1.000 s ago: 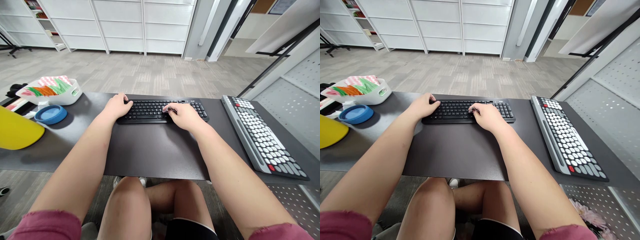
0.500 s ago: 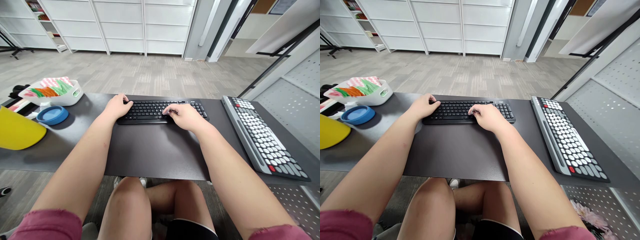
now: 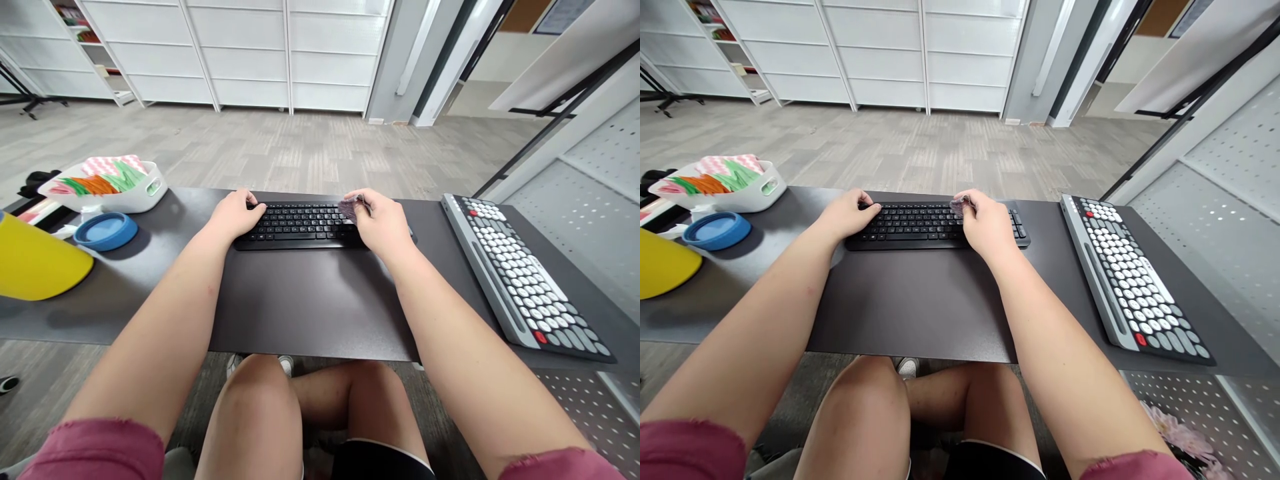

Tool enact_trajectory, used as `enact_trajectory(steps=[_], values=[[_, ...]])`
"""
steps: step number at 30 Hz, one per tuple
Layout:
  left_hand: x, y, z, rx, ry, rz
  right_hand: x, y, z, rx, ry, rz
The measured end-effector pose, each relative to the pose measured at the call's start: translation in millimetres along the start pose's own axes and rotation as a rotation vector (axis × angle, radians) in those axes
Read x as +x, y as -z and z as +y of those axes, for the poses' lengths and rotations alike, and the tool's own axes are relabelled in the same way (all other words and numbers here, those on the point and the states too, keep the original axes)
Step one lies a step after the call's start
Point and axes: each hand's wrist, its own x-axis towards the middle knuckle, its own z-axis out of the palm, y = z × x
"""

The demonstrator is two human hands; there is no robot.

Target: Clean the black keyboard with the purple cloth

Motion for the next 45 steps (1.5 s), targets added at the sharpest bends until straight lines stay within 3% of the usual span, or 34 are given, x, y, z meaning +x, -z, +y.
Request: enact_trajectory(steps=[5, 10, 15, 19, 45], values=[[-1.1, 0.9, 0.4, 0.001, -0.004, -0.002, 6.6, 7.3, 12.3, -0.104, -0.094, 0.081], [-1.8, 1.0, 0.2, 0.008, -0.007, -0.005, 9.4, 7.6, 18.5, -0.22, -0.199, 0.064], [-1.9, 0.7, -0.5, 0.006, -0.021, -0.006, 6.6, -4.5, 15.6, -0.299, -0.069, -0.092], [-2.4, 1.4, 0.5, 0.007, -0.015, -0.01, 5.2, -7.8, 11.2, -0.258, -0.058, -0.202], [-3.2, 1.9, 2.5, 0.009, 0.007, -0.006, 4.8, -3.8, 8.0, -0.19, 0.026, -0.246]])
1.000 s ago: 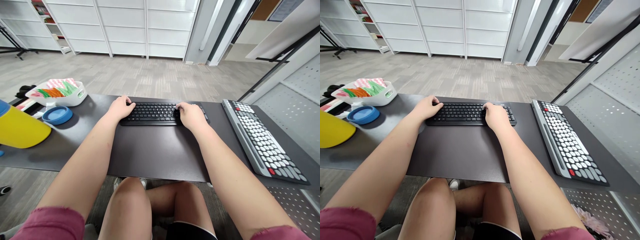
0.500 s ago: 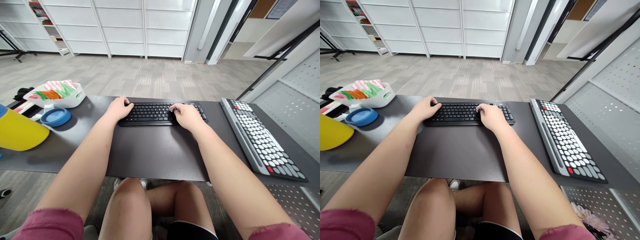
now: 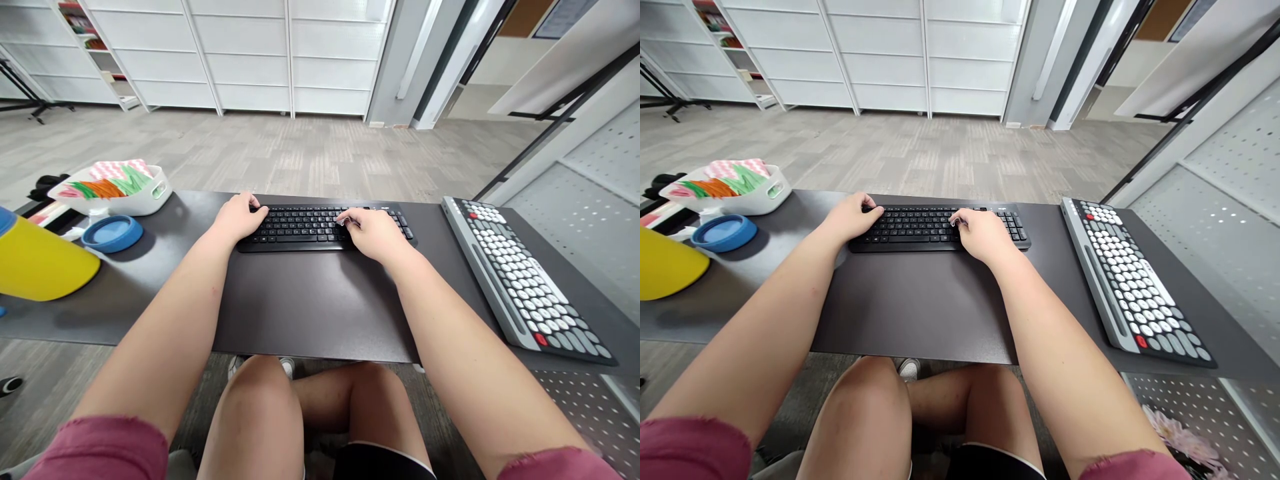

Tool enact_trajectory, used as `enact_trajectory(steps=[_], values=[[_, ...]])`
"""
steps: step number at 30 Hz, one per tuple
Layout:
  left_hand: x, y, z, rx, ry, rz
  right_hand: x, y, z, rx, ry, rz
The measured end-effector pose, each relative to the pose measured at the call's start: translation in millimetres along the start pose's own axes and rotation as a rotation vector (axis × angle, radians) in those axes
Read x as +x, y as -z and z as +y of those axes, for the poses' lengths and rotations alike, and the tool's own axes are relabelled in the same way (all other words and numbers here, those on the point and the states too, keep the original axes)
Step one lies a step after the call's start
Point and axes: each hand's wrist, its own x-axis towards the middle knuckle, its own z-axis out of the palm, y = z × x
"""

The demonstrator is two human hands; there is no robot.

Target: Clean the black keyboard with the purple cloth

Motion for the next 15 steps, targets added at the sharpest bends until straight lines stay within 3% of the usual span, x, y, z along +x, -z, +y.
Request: enact_trajectory(steps=[15], values=[[1.0, -0.6, 0.4, 0.015, -0.005, -0.001, -1.4, 3.1, -5.6, -0.007, -0.022, -0.022]])
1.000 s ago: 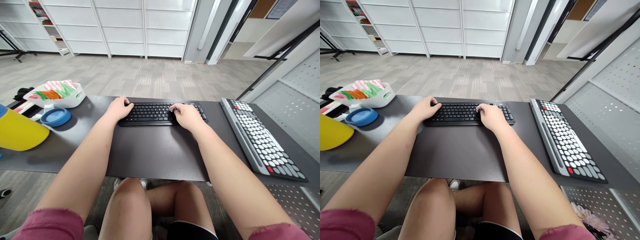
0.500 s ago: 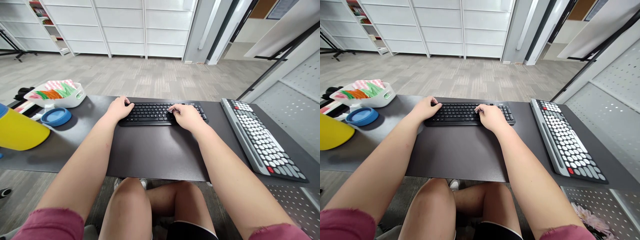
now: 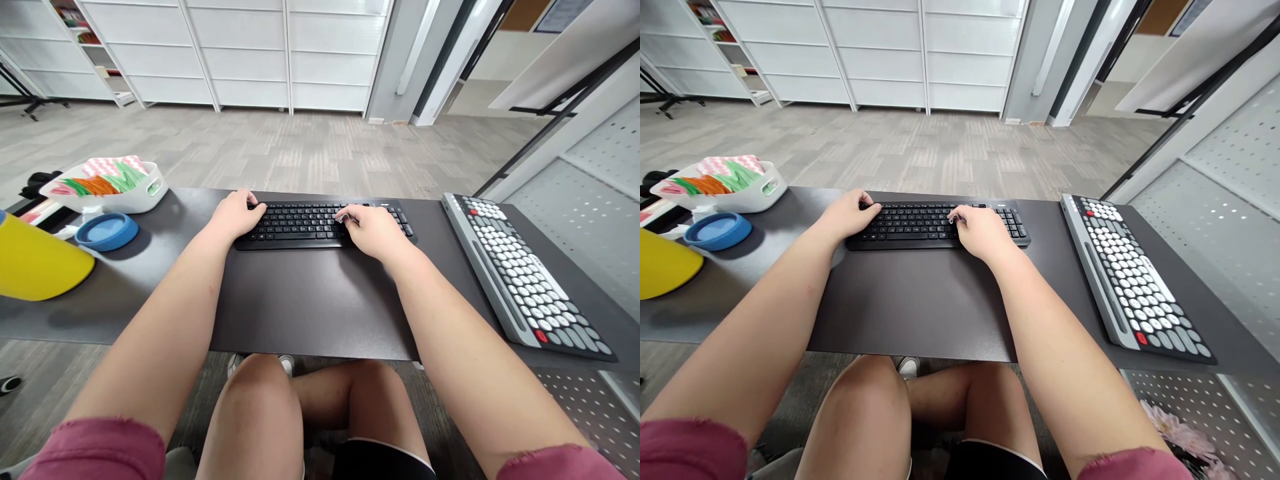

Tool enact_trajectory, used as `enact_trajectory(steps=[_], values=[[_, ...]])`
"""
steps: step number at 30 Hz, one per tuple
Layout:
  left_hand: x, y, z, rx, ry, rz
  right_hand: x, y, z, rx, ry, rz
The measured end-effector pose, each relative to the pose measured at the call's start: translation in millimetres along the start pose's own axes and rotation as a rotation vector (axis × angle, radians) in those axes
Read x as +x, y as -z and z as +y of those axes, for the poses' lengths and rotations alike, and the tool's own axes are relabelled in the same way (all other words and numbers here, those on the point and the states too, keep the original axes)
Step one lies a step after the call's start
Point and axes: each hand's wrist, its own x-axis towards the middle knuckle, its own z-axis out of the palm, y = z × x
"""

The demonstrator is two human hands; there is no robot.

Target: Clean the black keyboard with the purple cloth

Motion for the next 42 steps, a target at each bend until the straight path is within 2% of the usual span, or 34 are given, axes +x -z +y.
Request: enact_trajectory(steps=[42], values=[[-5.4, 1.0, 3.2, 0.016, -0.009, -0.013, -2.1, -1.0, -0.8, -0.026, -0.015, -0.014]])
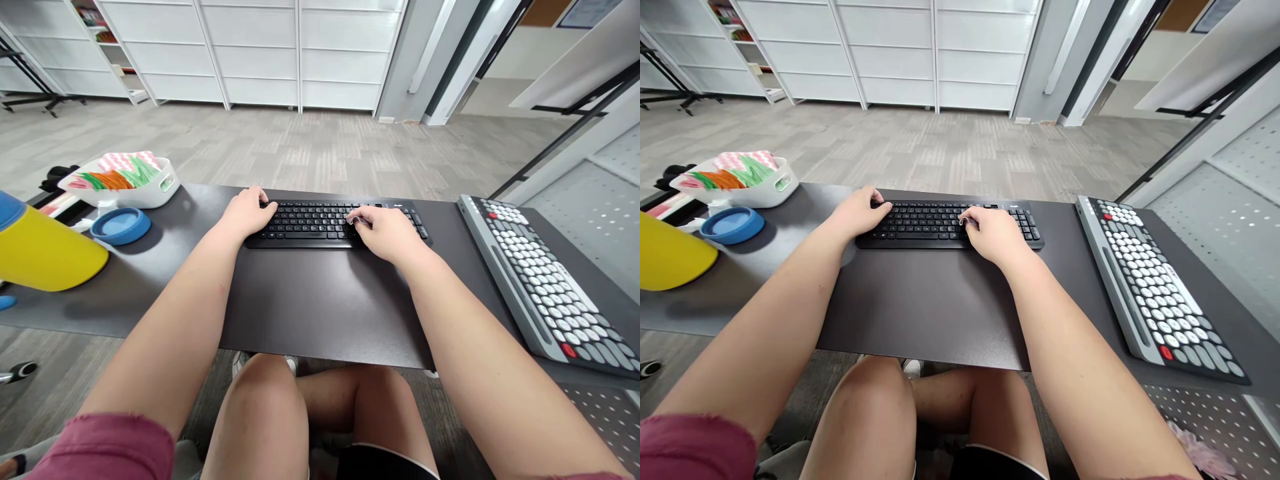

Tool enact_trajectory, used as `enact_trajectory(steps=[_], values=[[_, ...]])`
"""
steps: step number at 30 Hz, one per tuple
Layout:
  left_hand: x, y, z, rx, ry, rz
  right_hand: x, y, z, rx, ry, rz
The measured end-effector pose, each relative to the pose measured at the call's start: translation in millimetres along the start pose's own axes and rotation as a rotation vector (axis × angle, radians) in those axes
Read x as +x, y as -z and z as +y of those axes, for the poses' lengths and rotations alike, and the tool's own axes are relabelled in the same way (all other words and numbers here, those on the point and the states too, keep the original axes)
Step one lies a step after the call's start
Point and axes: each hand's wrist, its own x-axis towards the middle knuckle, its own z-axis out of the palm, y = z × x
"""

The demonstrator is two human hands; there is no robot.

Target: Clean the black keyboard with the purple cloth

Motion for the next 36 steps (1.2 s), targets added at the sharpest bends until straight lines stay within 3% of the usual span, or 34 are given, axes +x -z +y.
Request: enact_trajectory(steps=[36], values=[[0.8, -0.9, -1.4, -0.011, -0.011, 0.003, -1.3, 0.0, -0.1, 0.032, 0.002, -0.001]])
